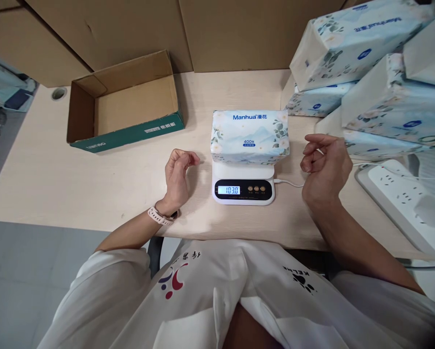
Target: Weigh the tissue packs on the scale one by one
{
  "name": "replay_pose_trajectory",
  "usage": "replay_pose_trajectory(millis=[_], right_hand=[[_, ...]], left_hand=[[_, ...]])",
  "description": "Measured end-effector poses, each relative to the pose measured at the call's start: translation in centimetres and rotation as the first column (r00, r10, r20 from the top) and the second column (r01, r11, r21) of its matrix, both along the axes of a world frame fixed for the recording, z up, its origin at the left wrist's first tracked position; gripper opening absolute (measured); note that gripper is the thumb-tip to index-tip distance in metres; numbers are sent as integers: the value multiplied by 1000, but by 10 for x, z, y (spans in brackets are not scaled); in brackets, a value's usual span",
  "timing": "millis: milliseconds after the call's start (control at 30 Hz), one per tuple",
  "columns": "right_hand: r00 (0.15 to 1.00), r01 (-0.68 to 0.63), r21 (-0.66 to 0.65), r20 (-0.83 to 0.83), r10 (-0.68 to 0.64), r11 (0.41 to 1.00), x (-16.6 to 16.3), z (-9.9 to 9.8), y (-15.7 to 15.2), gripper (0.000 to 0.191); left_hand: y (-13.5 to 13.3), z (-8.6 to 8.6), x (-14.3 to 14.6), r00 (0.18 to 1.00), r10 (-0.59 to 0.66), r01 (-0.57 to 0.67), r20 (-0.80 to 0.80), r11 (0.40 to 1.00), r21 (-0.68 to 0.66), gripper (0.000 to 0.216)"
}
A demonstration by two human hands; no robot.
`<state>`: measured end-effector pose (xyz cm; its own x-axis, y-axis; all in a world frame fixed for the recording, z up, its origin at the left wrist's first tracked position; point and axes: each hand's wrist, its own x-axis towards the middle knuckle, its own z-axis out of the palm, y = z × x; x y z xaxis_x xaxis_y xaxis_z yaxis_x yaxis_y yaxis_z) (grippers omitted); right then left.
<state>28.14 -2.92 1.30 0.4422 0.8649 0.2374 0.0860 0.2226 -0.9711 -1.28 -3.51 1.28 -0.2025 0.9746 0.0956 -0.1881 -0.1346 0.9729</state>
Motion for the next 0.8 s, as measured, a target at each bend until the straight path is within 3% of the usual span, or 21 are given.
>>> replay_pose_trajectory(millis=[533, 700, 800], right_hand=[[999, -43, -6, -5, 43, 999, 1, 0, -3, 59], [999, -42, -16, 7, 42, 999, 1, -1, -2, 61], [999, -36, -27, 3, 36, 999, 1, -2, -2, 61]], left_hand=[[1, -4, -1, 1000, -5, 5, -3, 1000, -15, 34], [1, -7, -3, 998, -39, 36, -56, 998, -45, 23], [0, -9, -5, 987, -101, 94, -121, 994, -58, 36]])
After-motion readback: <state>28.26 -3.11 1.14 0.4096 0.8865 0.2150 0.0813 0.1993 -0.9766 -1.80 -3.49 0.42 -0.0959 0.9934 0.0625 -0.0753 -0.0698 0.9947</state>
